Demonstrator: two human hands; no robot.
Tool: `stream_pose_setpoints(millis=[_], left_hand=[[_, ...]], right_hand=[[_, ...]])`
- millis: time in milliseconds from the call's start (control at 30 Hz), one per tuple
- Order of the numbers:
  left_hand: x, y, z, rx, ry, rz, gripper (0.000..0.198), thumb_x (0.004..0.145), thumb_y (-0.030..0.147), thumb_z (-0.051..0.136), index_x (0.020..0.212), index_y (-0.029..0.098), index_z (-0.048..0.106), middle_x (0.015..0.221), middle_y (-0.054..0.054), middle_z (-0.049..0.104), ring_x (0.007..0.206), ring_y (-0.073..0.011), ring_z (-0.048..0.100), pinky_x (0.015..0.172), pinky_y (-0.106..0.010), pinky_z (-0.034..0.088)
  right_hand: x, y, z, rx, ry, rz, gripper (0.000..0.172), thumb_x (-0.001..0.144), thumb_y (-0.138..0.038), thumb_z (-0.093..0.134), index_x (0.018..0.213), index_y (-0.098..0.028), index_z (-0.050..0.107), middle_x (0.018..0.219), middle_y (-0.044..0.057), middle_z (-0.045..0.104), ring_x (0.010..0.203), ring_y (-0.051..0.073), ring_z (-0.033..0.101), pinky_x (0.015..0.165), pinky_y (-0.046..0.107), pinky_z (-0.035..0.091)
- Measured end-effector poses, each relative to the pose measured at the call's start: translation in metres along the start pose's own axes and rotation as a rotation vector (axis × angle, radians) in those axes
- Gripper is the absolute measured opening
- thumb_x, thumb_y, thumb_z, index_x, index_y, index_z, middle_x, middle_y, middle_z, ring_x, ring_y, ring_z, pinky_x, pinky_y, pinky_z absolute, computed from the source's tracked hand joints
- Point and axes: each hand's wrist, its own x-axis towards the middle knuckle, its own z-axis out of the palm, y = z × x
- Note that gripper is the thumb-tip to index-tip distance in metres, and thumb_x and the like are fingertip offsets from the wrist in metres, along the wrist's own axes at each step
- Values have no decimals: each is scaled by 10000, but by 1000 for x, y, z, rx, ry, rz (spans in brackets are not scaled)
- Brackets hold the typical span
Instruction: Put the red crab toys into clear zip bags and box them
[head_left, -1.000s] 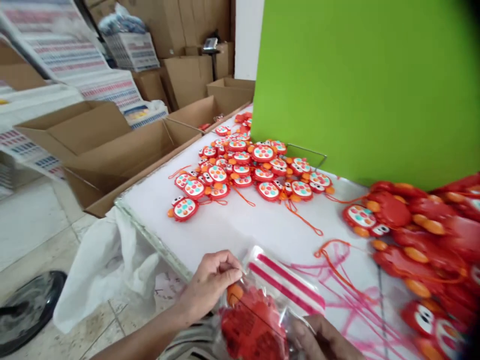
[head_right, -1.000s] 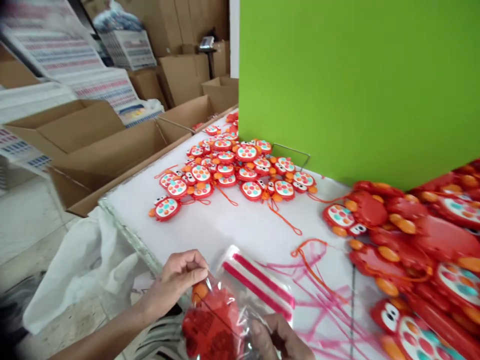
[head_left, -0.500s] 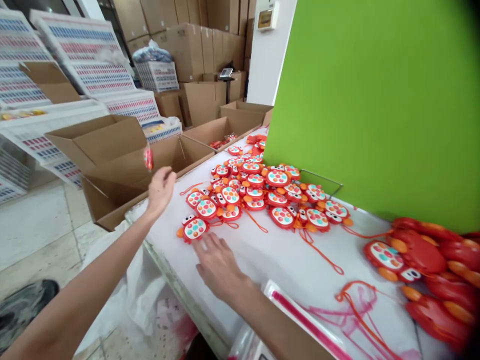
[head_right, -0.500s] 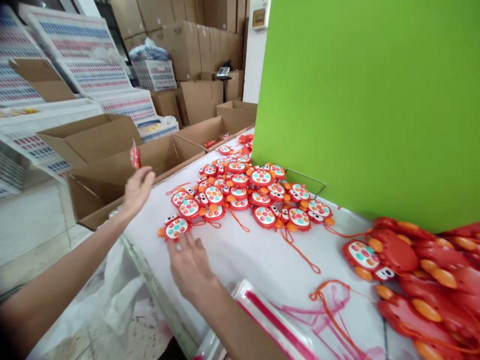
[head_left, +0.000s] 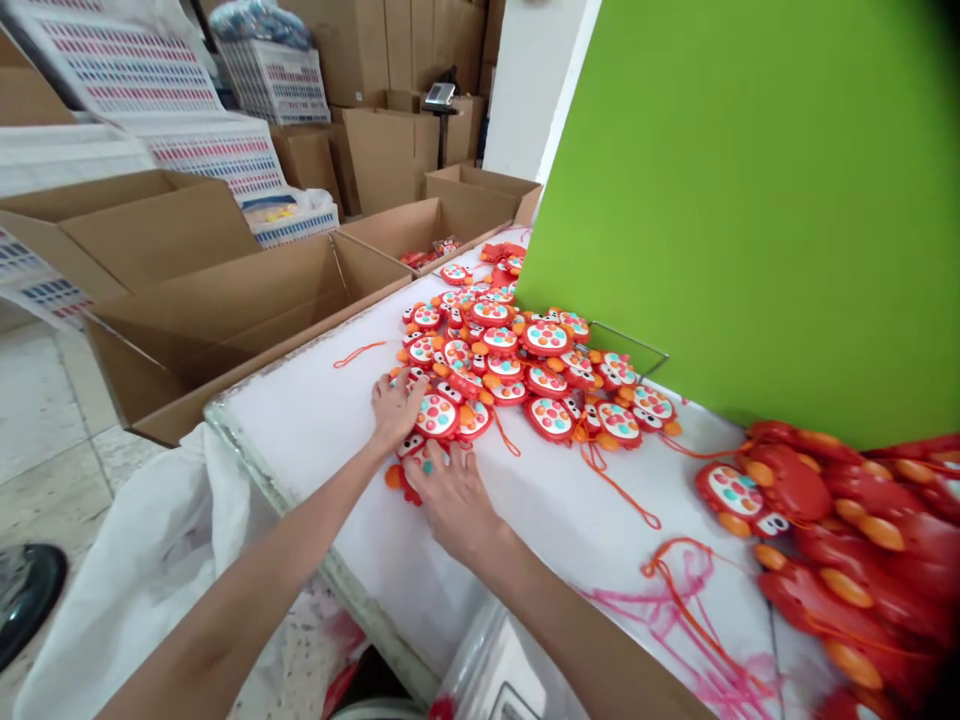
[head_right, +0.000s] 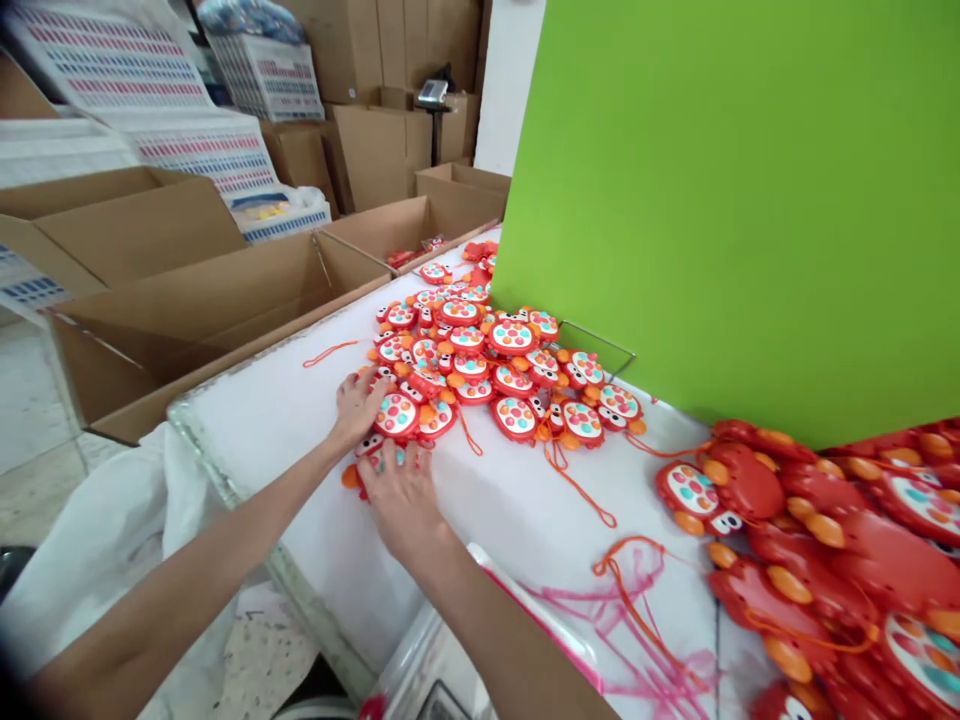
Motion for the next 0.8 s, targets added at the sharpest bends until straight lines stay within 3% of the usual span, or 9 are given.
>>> stream_pose_setpoints(millis=[133, 267, 333, 433, 467, 533, 633, 800], left_hand=[[-17, 24, 13, -74, 35, 46, 476, 913, 394, 359, 1327, 172, 436, 1382, -158, 443, 1347, -332, 277, 1083, -542, 205], [-51, 32, -11, -155, 38, 175, 466, 912, 338, 361, 1312, 109, 425, 1355, -205, 445, 1321, -342, 324, 1052, -551, 271], [-89, 33, -27, -194, 11, 314, 401, 892, 305, 407, 1256, 152, 477, 1336, -158, 478, 1296, -296, 369, 1064, -490, 296], [-165, 37, -39, -240, -160, 605, 188, 855, 291, 494, 959, 208, 627, 1124, -64, 635, 1154, -218, 511, 1027, -348, 377], [-190, 41, -38, -227, -275, 777, 194, 885, 269, 460, 953, 195, 626, 1112, -70, 640, 1168, -216, 495, 1035, -349, 363], [-233, 49, -30, -131, -428, 950, 223, 903, 294, 468, 1039, 173, 597, 1191, -83, 607, 1192, -223, 468, 1060, -367, 330], [-267, 60, -12, 97, -527, 1020, 281, 907, 305, 480, 1120, 134, 551, 1261, -133, 547, 1194, -272, 450, 1009, -415, 361], [-272, 62, 6, 157, -467, 1033, 235, 902, 210, 481, 1124, 150, 528, 1165, -95, 569, 1044, -240, 506, 888, -354, 419]], right_hand=[[-29, 14, 1, 89, 10, 34, 599, 694, -18, 547, 1267, -181, 481, 1378, 208, 411, 1239, 420, 367, 923, 579, 368], [-62, 41, -2, 296, 104, 87, 612, 632, -20, 551, 1215, -205, 533, 1324, 164, 480, 1209, 365, 406, 978, 553, 321], [-80, 62, -4, 441, 185, 161, 595, 620, -51, 551, 1191, -220, 553, 1313, 134, 500, 1185, 330, 436, 994, 524, 320], [-102, 93, -7, 694, 352, 338, 565, 632, -163, 571, 1193, -217, 536, 1276, 111, 533, 1148, 298, 483, 978, 485, 365], [-109, 101, -9, 787, 414, 409, 560, 649, -216, 568, 1206, -216, 517, 1229, 107, 563, 1106, 292, 518, 942, 483, 400], [-123, 110, -14, 981, 524, 537, 528, 703, -321, 517, 1221, -223, 486, 1117, 94, 620, 975, 277, 597, 830, 484, 474], [-152, 101, -24, 1233, 618, 627, 456, 758, -400, 392, 1162, -238, 529, 997, 84, 672, 838, 265, 653, 702, 484, 521], [-210, 58, -19, 1832, 810, 770, 292, 676, -315, 557, 948, -249, 641, 884, 50, 718, 858, 255, 667, 760, 485, 530]])
